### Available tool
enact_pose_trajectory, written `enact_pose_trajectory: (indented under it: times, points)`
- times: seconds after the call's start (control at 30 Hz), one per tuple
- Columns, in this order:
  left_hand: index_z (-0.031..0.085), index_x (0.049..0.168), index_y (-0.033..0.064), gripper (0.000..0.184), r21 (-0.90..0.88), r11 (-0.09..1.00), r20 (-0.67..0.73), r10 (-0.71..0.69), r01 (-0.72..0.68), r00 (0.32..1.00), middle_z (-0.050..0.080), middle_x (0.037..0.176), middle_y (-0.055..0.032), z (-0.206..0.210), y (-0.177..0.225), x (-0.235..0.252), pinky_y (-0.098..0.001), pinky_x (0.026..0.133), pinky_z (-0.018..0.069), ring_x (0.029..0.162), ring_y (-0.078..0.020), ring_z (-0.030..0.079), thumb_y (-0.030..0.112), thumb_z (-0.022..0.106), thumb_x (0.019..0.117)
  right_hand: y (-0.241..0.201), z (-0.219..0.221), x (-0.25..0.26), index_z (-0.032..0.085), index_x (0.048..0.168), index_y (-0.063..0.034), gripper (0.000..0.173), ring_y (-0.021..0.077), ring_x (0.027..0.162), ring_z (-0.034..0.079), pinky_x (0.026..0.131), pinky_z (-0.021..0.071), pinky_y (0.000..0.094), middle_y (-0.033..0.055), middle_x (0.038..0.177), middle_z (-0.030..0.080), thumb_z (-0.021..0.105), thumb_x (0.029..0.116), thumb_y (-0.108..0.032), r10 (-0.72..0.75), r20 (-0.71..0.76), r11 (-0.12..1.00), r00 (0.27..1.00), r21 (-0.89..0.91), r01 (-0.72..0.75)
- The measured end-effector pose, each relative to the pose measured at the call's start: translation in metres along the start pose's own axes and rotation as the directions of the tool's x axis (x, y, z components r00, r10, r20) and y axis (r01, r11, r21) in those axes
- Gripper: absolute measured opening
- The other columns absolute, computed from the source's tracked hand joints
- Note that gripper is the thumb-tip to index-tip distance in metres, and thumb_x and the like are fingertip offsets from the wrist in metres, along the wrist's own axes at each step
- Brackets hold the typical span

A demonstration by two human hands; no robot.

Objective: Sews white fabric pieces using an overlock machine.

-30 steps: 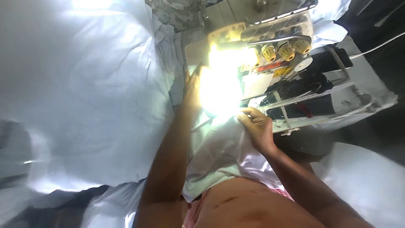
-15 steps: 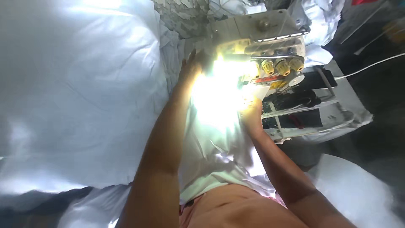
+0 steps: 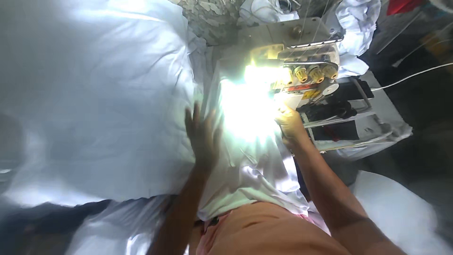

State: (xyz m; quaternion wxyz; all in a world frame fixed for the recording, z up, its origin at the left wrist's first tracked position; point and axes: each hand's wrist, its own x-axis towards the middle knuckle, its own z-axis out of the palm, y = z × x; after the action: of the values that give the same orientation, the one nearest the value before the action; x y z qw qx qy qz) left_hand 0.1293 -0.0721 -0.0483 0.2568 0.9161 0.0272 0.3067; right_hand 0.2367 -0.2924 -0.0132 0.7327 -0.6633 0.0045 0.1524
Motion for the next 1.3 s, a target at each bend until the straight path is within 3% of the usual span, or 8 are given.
enact_pose_trajectory:
  times: [0.07,0.17,0.37,0.57,0.67,0.8,1.07,1.3]
  points:
    - [0.044,0.145,-0.0071,0.068,0.012,0.984,-0.022,-0.180,0.180,0.983,0.019,0.162,-0.0372,-0.008,0.001,-0.104,-0.0591,0.125,0.0141,0.154,-0.0509,0.011,0.044,0.054,0.1016,0.003,-0.010,-0.008,0.062,0.100,-0.0060,0.012,-0.0008,0.062,0.056,0.059,0.0490,0.0156,-0.0052,0.075,0.061,0.053,0.1000,0.002,0.064,0.045,0.998,0.997,0.007,-0.064]
    - [0.040,0.141,-0.0216,0.073,-0.072,0.810,0.039,-0.581,0.583,0.813,0.041,0.145,-0.0438,-0.009,0.009,-0.198,-0.0543,0.118,0.0329,0.140,-0.0517,0.040,0.028,0.068,0.0939,0.009,-0.017,-0.014,0.061,0.097,-0.0069,0.013,-0.0002,0.057,0.051,0.055,0.0455,0.0151,-0.0051,0.072,0.057,0.052,0.0998,0.001,0.086,0.074,0.996,0.994,0.006,-0.086]
    - [0.056,0.128,-0.0096,0.033,-0.225,0.313,0.245,-0.898,0.922,0.365,0.065,0.111,-0.0149,-0.078,0.035,-0.139,-0.0300,0.088,0.0544,0.095,-0.0089,0.064,0.015,0.047,0.1085,0.007,-0.013,-0.017,0.058,0.093,-0.0100,0.013,0.0006,0.055,0.051,0.052,0.0450,0.0161,-0.0056,0.068,0.055,0.051,0.1004,-0.002,0.084,0.093,0.996,0.992,0.021,-0.087]
    - [0.048,0.135,-0.0018,0.041,0.086,0.677,-0.143,-0.718,0.731,0.681,0.061,0.117,-0.0052,-0.255,-0.013,-0.039,-0.0217,0.090,0.0521,0.102,-0.0008,0.061,0.030,0.043,0.1096,0.012,0.001,-0.031,0.054,0.090,-0.0081,0.012,0.0000,0.050,0.046,0.048,0.0410,0.0162,-0.0061,0.062,0.051,0.052,0.0948,0.003,0.044,0.128,0.996,0.991,0.067,-0.053]
    - [0.052,0.133,-0.0151,0.054,0.532,0.721,-0.079,-0.479,0.443,0.875,0.060,0.127,-0.0352,-0.267,-0.073,0.034,-0.0579,0.103,0.0453,0.121,-0.0406,0.061,0.032,0.034,0.1127,0.033,0.016,-0.032,0.054,0.090,-0.0064,0.011,-0.0007,0.051,0.048,0.051,0.0428,0.0162,-0.0067,0.061,0.051,0.058,0.0931,0.004,-0.026,0.134,0.999,0.991,0.046,0.020]
    - [0.055,0.136,-0.0068,0.045,0.604,0.781,0.106,-0.273,0.156,0.956,0.051,0.139,-0.0405,-0.199,-0.091,0.100,-0.0744,0.106,0.0309,0.132,-0.0617,0.045,0.024,0.033,0.1114,0.056,0.024,-0.041,0.057,0.100,-0.0054,0.004,0.0015,0.055,0.051,0.053,0.0450,0.0200,-0.0030,0.066,0.055,0.055,0.0969,-0.005,-0.116,0.099,0.991,0.988,-0.049,0.121]
    - [0.071,0.113,-0.0067,0.026,0.060,0.998,0.197,0.023,-0.036,0.980,0.067,0.123,-0.0275,-0.005,0.045,0.072,-0.0532,0.102,0.0459,0.119,-0.0426,0.061,0.011,0.060,0.0977,0.059,0.057,-0.058,0.050,0.127,0.0008,0.026,0.0020,0.084,0.061,0.078,0.0533,0.0215,0.0040,0.098,0.061,0.041,0.1088,-0.015,-0.065,-0.121,0.984,0.991,0.158,0.083]
    - [0.068,0.102,-0.0079,0.026,0.079,0.997,0.112,-0.025,0.017,0.993,0.062,0.125,-0.0282,0.023,0.041,0.049,-0.0498,0.102,0.0441,0.121,-0.0416,0.057,0.017,0.071,0.0930,0.088,0.027,-0.047,0.056,0.121,0.0039,0.037,0.0176,0.087,0.068,0.073,0.0574,0.0322,0.0160,0.110,0.066,0.071,0.0919,-0.015,-0.496,-0.132,0.804,0.858,-0.443,0.396]
